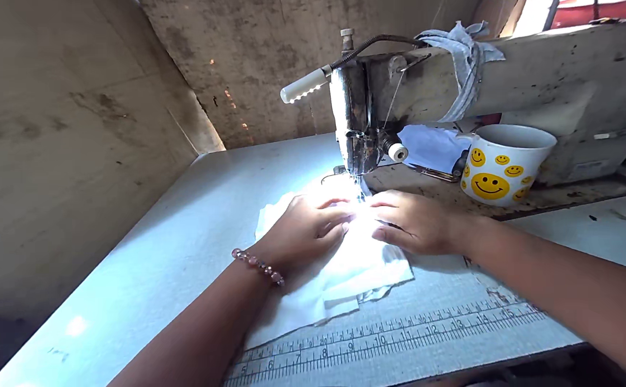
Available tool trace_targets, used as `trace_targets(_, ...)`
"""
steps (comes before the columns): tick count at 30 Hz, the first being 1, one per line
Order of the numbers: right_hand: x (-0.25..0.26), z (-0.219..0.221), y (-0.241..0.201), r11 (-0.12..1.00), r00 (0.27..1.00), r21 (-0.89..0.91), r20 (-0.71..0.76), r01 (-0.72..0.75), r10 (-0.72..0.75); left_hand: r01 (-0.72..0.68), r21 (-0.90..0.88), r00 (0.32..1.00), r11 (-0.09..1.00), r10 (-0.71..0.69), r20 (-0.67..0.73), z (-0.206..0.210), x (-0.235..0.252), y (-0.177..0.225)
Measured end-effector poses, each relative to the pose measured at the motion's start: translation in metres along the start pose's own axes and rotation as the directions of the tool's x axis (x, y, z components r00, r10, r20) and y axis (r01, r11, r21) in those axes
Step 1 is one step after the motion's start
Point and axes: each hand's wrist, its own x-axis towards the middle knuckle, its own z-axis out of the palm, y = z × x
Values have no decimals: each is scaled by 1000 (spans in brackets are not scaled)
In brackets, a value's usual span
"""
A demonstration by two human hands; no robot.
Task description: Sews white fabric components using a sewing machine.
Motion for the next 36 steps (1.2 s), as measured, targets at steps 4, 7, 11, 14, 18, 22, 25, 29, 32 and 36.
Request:
trace_targets(4,-1,-4,-3,994,992,-9,69,-105,105,26,-168,990,985,-2,139,-7,1,-5)
trace_targets(7,-2,2,-3,992,999,-122,-39,-1,-3,106,-128,983,986,-85,163,-10,4,-10)
trace_targets(11,1,8,-10,972,970,-150,-134,182,-203,170,-77,970,982,-154,188,-14,8,-14)
trace_targets(14,2,8,-10,987,989,-120,-82,109,-119,176,-23,967,984,-169,192,-12,10,-16)
trace_targets(18,2,5,0,995,1000,-103,-23,-14,12,211,64,955,975,-220,200,-10,11,-14)
trace_targets(22,1,-3,8,976,984,-143,43,-163,171,221,136,957,966,-242,160,-10,9,-9)
trace_targets(25,-1,-2,0,991,997,-130,-66,-39,30,160,118,981,980,-172,91,-12,5,-6)
trace_targets(29,1,4,-3,993,987,-13,-114,117,-118,83,83,996,993,-85,30,-11,1,-4)
trace_targets(32,0,1,3,999,994,-7,-101,38,-39,-46,4,997,999,46,-54,-4,-2,-13)
trace_targets(36,-1,7,5,989,983,-95,-130,117,-129,-132,-59,990,990,128,-60,0,0,-17)
